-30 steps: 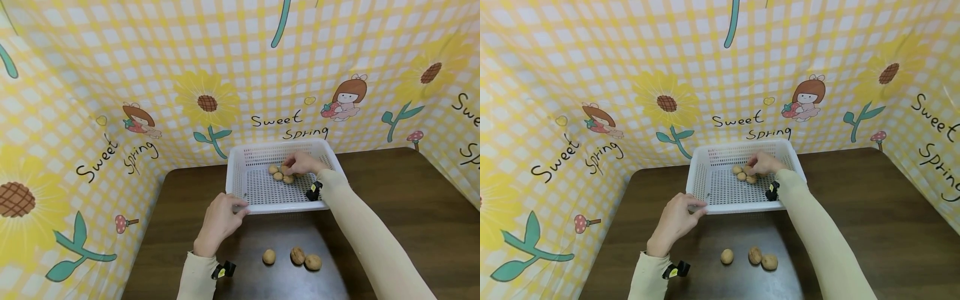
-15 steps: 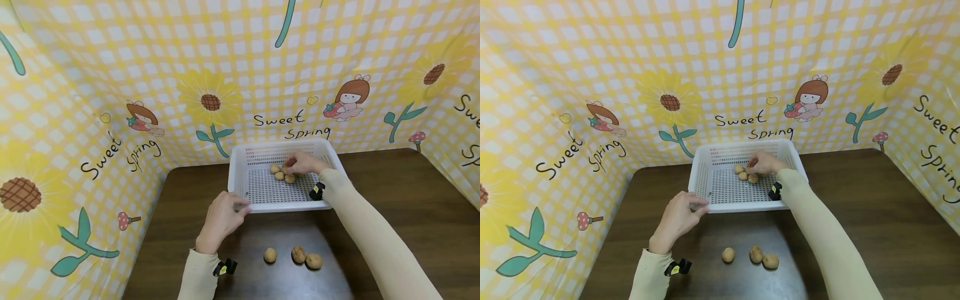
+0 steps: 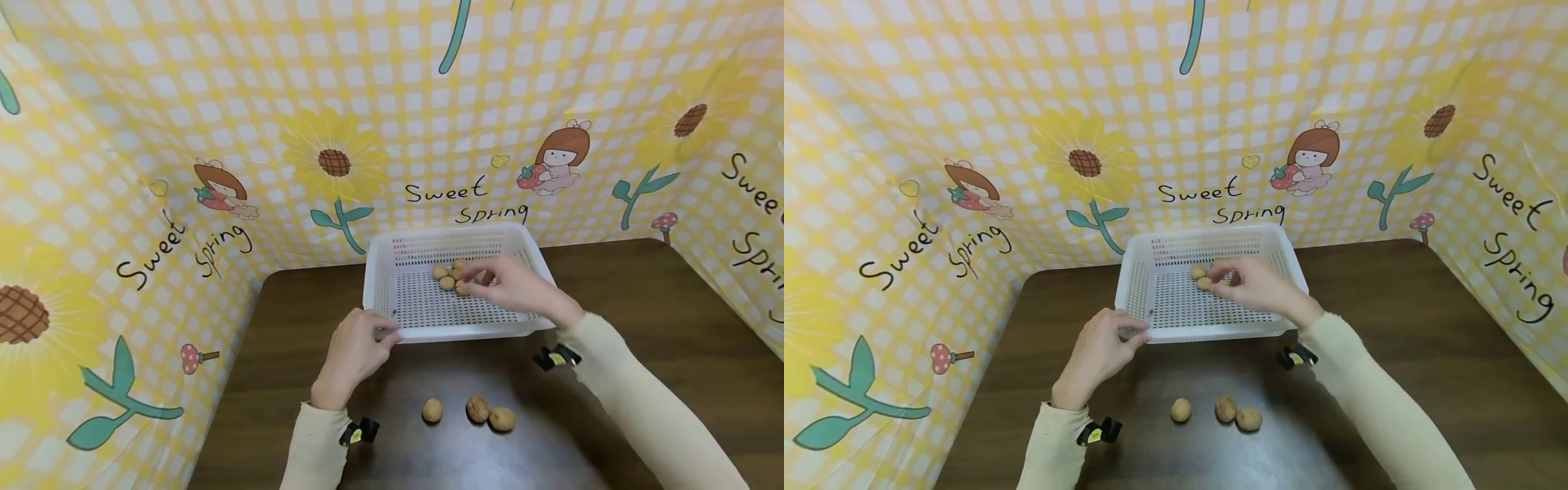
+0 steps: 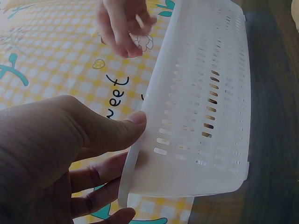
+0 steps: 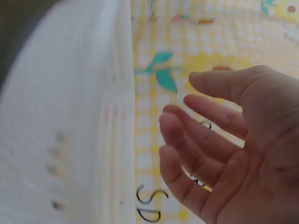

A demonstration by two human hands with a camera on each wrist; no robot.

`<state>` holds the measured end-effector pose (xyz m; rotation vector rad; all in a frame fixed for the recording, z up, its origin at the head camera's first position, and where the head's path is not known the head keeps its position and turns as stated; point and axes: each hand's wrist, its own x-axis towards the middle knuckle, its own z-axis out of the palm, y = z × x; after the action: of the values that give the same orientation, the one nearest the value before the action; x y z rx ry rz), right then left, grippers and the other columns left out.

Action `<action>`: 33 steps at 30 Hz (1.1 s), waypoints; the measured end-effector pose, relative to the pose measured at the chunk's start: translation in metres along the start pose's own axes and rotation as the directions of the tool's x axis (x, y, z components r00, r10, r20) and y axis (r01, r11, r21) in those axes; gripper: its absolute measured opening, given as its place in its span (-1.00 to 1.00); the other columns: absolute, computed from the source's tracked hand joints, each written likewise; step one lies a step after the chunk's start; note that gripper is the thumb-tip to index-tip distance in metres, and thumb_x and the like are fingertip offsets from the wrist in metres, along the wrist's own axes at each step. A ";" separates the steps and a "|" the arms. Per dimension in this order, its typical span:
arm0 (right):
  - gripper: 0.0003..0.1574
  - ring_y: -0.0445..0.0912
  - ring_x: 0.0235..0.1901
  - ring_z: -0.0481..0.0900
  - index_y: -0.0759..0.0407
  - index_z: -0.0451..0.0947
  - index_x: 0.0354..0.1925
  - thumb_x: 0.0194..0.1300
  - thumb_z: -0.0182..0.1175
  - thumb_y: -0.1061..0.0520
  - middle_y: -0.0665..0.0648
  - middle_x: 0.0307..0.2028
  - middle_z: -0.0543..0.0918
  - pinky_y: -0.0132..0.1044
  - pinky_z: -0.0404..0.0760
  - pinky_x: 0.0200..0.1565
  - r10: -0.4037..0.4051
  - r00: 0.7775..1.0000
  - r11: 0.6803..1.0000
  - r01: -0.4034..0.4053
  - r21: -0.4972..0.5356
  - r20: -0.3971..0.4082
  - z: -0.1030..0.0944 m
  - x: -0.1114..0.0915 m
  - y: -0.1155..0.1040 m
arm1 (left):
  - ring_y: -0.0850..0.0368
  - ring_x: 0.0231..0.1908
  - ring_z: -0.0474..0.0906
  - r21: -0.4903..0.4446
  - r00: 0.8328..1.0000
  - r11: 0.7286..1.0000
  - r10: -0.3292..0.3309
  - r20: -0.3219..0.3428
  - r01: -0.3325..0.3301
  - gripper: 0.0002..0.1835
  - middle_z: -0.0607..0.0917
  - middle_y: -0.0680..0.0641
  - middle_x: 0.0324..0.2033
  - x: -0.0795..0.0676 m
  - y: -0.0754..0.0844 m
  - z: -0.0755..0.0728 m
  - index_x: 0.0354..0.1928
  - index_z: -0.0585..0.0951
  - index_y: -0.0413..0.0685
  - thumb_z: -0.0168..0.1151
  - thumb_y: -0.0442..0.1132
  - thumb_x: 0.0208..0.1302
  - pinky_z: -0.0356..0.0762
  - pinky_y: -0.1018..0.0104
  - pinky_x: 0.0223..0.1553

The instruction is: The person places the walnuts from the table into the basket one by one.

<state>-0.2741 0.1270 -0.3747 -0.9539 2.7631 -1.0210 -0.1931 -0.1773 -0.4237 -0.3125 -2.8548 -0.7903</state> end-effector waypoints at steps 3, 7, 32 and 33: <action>-0.75 -0.25 -0.31 0.68 0.03 0.79 0.06 0.45 0.39 0.08 -0.02 -0.10 0.84 -0.32 0.63 -0.29 -0.034 0.999 0.995 0.033 0.094 0.010 0.013 -0.024 -0.007 | 0.08 -0.11 0.62 0.007 1.000 1.000 0.001 -0.002 -0.001 -0.86 0.86 0.10 -0.07 0.000 -0.001 0.000 -0.15 0.91 0.15 0.58 -0.13 0.26 0.56 0.16 -0.16; -0.78 -0.26 -0.32 0.66 0.03 0.77 0.03 0.44 0.39 0.09 -0.06 -0.14 0.82 -0.33 0.66 -0.26 -0.081 0.995 0.973 0.066 0.222 0.059 0.036 -0.053 -0.005 | 0.08 -0.10 0.63 0.005 1.000 1.000 -0.013 -0.005 0.013 -0.87 0.85 0.12 -0.06 -0.001 -0.002 -0.002 -0.16 0.90 0.16 0.58 -0.12 0.26 0.57 0.15 -0.14; -0.39 -0.31 -0.14 0.60 0.01 0.69 0.18 0.19 0.62 -0.02 -0.12 -0.08 0.75 -0.37 0.60 -0.11 -0.100 0.983 0.956 0.051 0.290 0.157 0.125 -0.121 0.039 | 0.09 -0.12 0.58 -0.001 1.000 1.000 -0.020 0.013 0.020 -0.86 0.85 0.11 -0.06 0.001 0.001 -0.001 -0.13 0.90 0.15 0.56 -0.14 0.27 0.53 0.18 -0.19; -0.40 -0.32 -0.14 0.60 0.01 0.69 0.18 0.19 0.61 -0.01 -0.12 -0.07 0.75 -0.36 0.61 -0.09 -0.105 0.982 0.957 0.057 0.283 0.155 0.126 -0.121 0.039 | 0.09 -0.12 0.58 -0.004 1.000 1.000 -0.023 0.013 0.023 -0.86 0.85 0.10 -0.06 0.001 0.001 0.000 -0.14 0.90 0.14 0.56 -0.14 0.27 0.53 0.17 -0.18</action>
<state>-0.1666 0.1464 -0.5161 -1.0621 2.3818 -1.2364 -0.1935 -0.1763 -0.4229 -0.2871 -2.8741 -0.8011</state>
